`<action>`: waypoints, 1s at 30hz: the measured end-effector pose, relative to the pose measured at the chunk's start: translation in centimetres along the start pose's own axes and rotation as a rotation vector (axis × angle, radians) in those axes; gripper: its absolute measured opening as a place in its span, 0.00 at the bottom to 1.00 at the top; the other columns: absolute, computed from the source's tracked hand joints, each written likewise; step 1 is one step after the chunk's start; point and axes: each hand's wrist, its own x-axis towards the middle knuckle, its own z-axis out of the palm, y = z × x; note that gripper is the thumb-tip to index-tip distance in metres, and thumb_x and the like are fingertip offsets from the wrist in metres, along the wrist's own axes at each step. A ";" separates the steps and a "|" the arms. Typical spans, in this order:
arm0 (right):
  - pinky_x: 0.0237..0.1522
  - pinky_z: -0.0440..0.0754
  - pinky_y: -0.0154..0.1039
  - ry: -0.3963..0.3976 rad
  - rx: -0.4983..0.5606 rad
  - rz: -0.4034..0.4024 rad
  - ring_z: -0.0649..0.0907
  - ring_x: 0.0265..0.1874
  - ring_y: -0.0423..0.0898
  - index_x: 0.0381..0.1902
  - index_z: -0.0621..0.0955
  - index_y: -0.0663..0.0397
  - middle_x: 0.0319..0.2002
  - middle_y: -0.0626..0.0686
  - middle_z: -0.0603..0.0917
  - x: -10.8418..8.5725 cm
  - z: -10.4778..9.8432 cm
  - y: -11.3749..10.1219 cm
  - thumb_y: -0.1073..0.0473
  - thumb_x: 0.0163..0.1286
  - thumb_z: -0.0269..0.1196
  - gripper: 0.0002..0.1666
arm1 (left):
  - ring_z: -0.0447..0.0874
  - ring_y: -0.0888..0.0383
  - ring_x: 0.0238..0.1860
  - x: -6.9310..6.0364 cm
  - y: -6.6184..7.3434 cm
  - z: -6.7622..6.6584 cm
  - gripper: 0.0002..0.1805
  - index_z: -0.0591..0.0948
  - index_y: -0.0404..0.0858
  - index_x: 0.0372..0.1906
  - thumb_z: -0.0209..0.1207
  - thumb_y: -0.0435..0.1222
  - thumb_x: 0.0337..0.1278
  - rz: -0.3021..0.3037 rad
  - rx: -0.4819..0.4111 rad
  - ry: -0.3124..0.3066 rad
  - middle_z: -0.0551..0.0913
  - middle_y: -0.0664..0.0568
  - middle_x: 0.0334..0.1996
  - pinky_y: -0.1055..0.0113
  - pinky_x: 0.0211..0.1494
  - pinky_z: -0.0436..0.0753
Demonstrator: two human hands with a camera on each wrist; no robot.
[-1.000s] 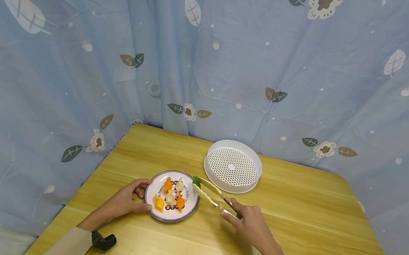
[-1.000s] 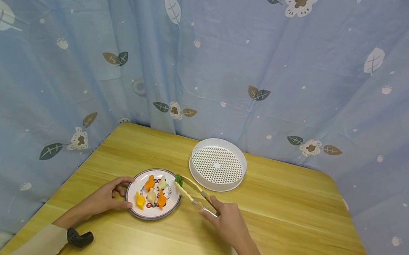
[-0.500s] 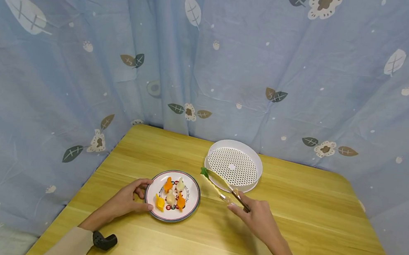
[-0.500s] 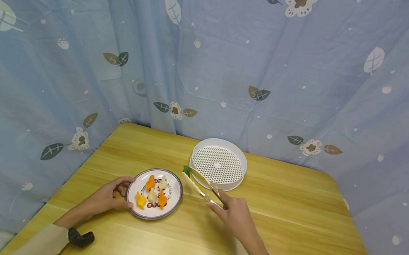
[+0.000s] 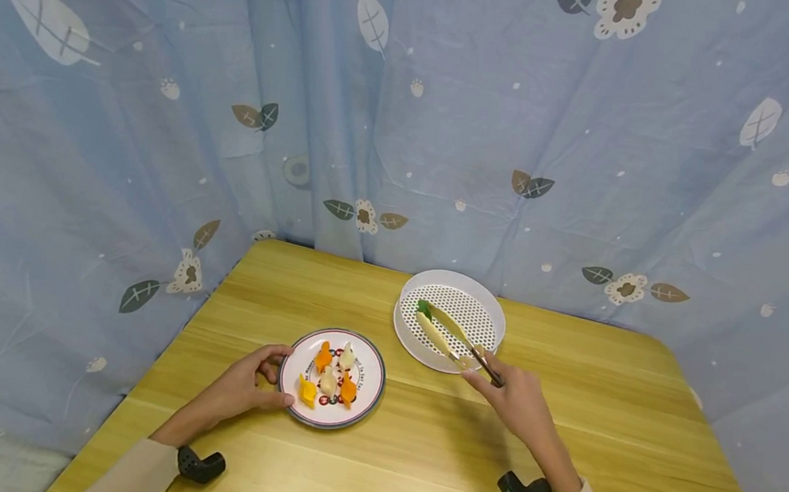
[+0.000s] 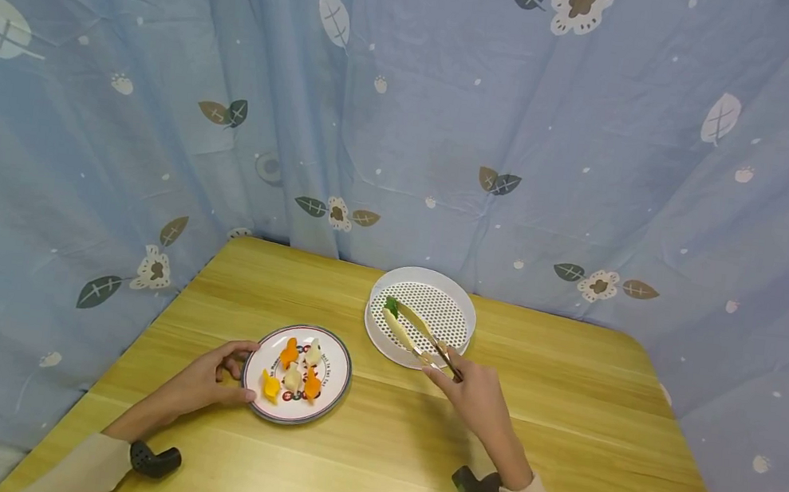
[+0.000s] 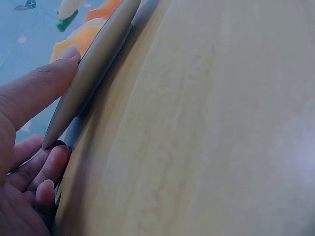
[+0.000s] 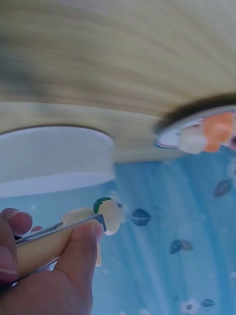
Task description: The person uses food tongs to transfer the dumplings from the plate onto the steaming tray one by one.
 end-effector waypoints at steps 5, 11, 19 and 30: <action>0.19 0.62 0.36 0.008 -0.021 0.032 0.61 0.15 0.39 0.66 0.80 0.61 0.15 0.42 0.62 0.7 0.2 1.8 0.40 0.70 0.68 0.38 | 0.72 0.51 0.45 -0.1 0.1 0.0 0.46 0.73 0.42 0.70 0.82 0.45 0.43 -0.006 -0.018 -0.003 0.77 0.47 0.50 0.66 0.42 0.69; 0.20 0.63 0.37 0.002 -0.032 0.072 0.61 0.15 0.41 0.66 0.78 0.64 0.15 0.44 0.63 1.6 0.2 3.0 0.39 0.70 0.68 0.40 | 0.72 0.51 0.45 -0.2 0.1 0.0 0.47 0.73 0.42 0.70 0.82 0.45 0.42 -0.013 -0.023 0.000 0.77 0.48 0.50 0.66 0.42 0.68; 0.22 0.62 0.39 -0.018 -0.045 0.099 0.59 0.17 0.43 0.67 0.75 0.68 0.17 0.47 0.63 3.5 -0.2 4.3 0.41 0.71 0.68 0.41 | 0.73 0.51 0.44 -0.2 0.3 0.0 0.47 0.73 0.42 0.70 0.82 0.46 0.42 -0.007 -0.010 0.002 0.77 0.48 0.48 0.66 0.43 0.68; 0.26 0.65 0.42 -0.037 -0.112 0.093 0.71 0.22 0.51 0.64 0.79 0.71 0.24 0.56 0.76 6.5 -0.1 6.2 0.43 0.72 0.67 0.38 | 0.73 0.51 0.44 -0.1 0.2 0.0 0.46 0.73 0.42 0.70 0.82 0.45 0.42 -0.001 -0.028 -0.007 0.77 0.48 0.48 0.65 0.44 0.68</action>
